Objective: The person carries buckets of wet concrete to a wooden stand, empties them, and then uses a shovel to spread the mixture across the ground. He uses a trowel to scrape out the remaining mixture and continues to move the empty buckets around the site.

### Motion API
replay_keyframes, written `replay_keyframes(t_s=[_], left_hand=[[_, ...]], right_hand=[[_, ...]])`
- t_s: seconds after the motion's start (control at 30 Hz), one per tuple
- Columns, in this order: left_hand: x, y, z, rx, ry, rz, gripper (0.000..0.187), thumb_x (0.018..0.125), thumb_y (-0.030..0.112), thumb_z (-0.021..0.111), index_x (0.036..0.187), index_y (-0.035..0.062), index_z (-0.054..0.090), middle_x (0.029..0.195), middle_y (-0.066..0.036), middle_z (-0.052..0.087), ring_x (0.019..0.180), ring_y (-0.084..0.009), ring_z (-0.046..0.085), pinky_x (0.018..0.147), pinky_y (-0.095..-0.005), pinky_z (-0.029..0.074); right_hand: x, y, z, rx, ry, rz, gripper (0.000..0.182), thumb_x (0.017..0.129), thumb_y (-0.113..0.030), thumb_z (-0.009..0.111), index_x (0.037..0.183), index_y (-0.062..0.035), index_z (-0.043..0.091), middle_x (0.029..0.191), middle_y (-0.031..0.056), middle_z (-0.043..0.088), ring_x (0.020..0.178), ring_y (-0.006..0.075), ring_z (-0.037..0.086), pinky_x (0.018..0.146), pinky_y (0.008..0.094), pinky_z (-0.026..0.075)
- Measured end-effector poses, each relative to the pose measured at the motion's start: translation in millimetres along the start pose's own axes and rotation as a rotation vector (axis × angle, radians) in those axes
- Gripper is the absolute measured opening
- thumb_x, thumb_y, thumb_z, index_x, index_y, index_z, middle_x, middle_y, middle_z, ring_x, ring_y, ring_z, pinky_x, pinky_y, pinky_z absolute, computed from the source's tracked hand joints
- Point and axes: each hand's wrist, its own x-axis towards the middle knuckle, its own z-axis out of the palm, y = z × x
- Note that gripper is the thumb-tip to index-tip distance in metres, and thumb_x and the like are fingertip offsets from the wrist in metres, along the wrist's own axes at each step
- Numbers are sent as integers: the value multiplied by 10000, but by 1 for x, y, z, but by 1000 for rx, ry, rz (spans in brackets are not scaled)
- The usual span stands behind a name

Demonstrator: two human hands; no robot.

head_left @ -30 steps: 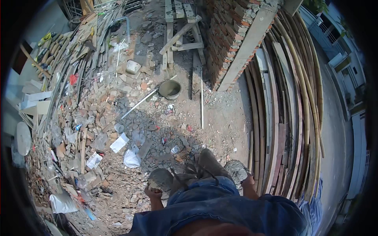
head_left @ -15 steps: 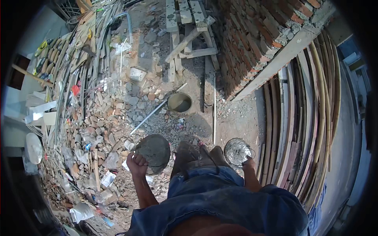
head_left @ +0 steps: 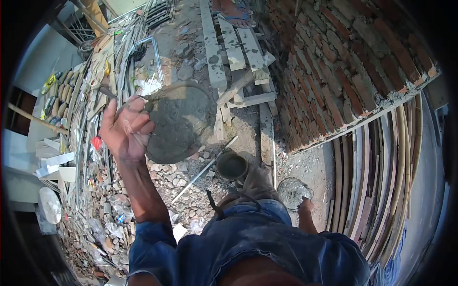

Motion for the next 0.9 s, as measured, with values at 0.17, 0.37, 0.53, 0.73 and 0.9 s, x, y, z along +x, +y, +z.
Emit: replay_keyframes(t_s=[0.17,0.37,0.53,0.73,0.9], left_hand=[[144,46,29,81,-293,-187,289,908,265,391,732,50,308,658,-14,279,519,-102,277,498,-262,243],[282,61,40,193,-404,-290,278,918,232,371,719,49,307,658,-17,283,512,-105,270,492,-262,233],[364,48,28,233,-397,-335,282,906,233,390,700,52,321,602,-2,276,491,-93,270,471,-247,233],[442,26,-1,323,-302,-302,289,896,232,402,650,98,332,547,25,273,420,-67,248,413,-230,218],[496,27,-28,306,-417,-437,282,885,254,436,842,-22,472,659,-43,489,579,-135,479,577,-269,395]], right_hand=[[23,8,58,-127,2,134,269,671,-246,676,806,-20,624,673,109,576,526,225,511,493,369,413],[14,-1,69,-107,-27,282,264,700,-213,666,895,-44,610,712,106,590,586,223,541,526,352,430],[0,-17,75,-134,-30,319,313,721,-203,664,996,-65,608,798,103,630,697,220,595,599,330,464],[-14,-33,82,103,77,178,174,623,-87,660,672,-32,503,578,60,440,425,172,371,377,319,298],[-38,-65,89,73,20,95,142,659,-77,645,731,-49,525,569,53,405,442,172,390,405,330,320]])
